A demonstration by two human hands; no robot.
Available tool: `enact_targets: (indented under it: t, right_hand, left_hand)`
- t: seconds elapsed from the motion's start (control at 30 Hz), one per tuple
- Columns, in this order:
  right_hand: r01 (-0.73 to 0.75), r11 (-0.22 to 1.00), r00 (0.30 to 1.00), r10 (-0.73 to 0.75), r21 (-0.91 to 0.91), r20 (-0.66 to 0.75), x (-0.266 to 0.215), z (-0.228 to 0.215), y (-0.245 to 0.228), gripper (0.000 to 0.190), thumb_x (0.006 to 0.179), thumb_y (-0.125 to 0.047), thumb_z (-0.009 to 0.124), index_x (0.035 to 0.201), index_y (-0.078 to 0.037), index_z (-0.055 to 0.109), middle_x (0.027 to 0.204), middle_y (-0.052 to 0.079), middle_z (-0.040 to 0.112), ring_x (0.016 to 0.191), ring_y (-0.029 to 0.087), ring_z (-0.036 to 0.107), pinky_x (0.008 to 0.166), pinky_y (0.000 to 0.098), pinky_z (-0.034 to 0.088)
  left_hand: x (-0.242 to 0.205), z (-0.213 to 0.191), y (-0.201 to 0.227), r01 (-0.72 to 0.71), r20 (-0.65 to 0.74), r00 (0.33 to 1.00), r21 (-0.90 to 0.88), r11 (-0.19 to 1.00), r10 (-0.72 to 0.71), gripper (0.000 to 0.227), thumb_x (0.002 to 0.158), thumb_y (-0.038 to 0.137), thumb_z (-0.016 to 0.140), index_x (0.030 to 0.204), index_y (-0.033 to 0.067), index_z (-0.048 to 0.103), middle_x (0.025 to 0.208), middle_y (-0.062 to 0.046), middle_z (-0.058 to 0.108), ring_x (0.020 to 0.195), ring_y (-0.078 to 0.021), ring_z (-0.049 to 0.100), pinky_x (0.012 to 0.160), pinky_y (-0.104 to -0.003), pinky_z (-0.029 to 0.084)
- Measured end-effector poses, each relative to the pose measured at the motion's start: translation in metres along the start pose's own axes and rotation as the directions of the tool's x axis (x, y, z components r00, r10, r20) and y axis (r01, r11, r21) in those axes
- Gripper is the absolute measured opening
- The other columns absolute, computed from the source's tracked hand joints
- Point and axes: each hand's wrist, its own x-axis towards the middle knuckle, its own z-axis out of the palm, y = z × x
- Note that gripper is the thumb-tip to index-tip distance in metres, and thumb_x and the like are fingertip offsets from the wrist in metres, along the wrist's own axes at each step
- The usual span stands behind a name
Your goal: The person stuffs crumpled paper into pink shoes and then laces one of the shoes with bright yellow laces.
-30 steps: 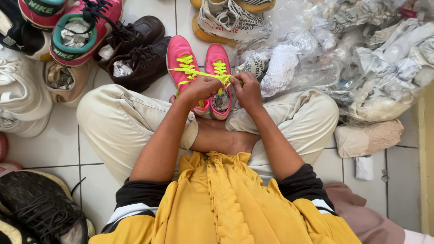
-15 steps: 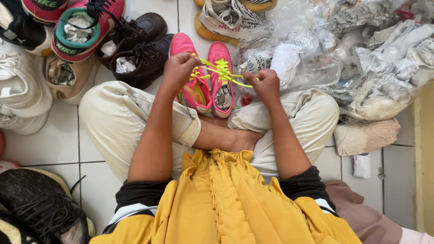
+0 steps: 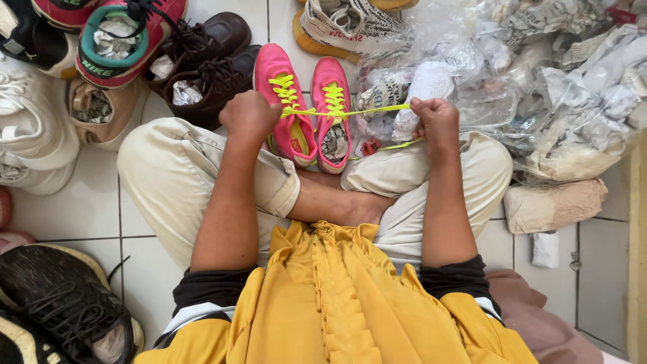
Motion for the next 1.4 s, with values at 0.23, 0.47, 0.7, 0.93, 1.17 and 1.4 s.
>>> enact_targets:
  t: [0.23,0.47,0.7,0.93,1.17,1.4]
  right_hand:
    - [-0.011,0.556,0.953,-0.246,-0.831,-0.178,0.019,-0.007,0.031,0.026,0.084,-0.045,0.085,0.090,-0.021,0.077,0.079,0.007,0.073,0.084,0.035,0.074,0.076,0.0479,0.059]
    - [0.459,-0.023,0.611,-0.718,-0.888,0.334,-0.029,0.062,0.017,0.024,0.080,-0.012,0.086,0.097,-0.014,0.070,0.109,0.010,0.055,0.109,0.033,0.054,0.096,0.0498,0.042]
    - [0.704,0.102,0.595,-0.625,-0.703,0.505,0.000,0.095,0.085,0.020,0.087,-0.027,0.077,0.106,-0.032,0.074,0.093,-0.005,0.065,0.099,0.021,0.058,0.092,0.0402,0.041]
    - [0.657,0.055,0.598,-0.645,-0.752,0.476,-0.005,0.091,0.071,0.015,0.082,-0.038,0.082,0.087,-0.032,0.070,0.079,-0.006,0.060,0.090,0.021,0.058,0.086,0.0401,0.040]
    - [0.622,0.135,0.669,-0.604,-0.771,0.434,0.001,0.086,0.074,0.013,0.082,-0.040,0.082,0.081,-0.033,0.071,0.073,-0.006,0.059,0.086,0.024,0.059,0.079,0.0404,0.043]
    - [0.619,0.181,0.687,-0.597,-0.764,0.415,-0.003,0.086,0.070,0.014,0.084,-0.039,0.083,0.081,-0.030,0.072,0.068,-0.005,0.057,0.084,0.025,0.059,0.077,0.0410,0.042]
  left_hand:
    - [0.013,0.038,-0.013,0.105,0.162,0.976,0.233,0.967,-0.145,0.039,0.083,0.030,0.062,0.108,0.0050,0.079,0.099,-0.021,0.077,0.100,-0.0443,0.073,0.083,-0.055,0.054]
    - [-0.021,0.056,0.034,-0.367,-0.542,0.628,0.427,0.827,0.558,0.009,0.081,0.011,0.071,0.090,0.0118,0.071,0.079,-0.010,0.065,0.081,-0.0307,0.065,0.086,-0.054,0.045]
    - [-0.002,0.129,0.038,-0.672,-0.524,0.430,0.358,0.649,0.735,0.007,0.072,0.017,0.076,0.069,0.0135,0.071,0.061,-0.007,0.063,0.069,-0.0245,0.065,0.101,-0.057,0.040]
    - [-0.002,0.130,0.036,-0.643,-0.531,0.439,0.378,0.666,0.725,0.009,0.072,0.013,0.072,0.068,0.0122,0.064,0.059,-0.008,0.057,0.066,-0.0258,0.061,0.093,-0.054,0.042]
    - [-0.010,0.121,0.033,-0.620,-0.524,0.525,0.305,0.723,0.671,0.014,0.070,0.022,0.073,0.067,0.0130,0.062,0.061,-0.007,0.057,0.071,-0.0255,0.060,0.089,-0.052,0.040]
    - [0.000,0.142,0.022,-0.609,-0.523,0.546,0.288,0.739,0.654,0.021,0.066,0.030,0.077,0.067,0.0145,0.063,0.059,-0.006,0.058,0.070,-0.0250,0.059,0.089,-0.053,0.038]
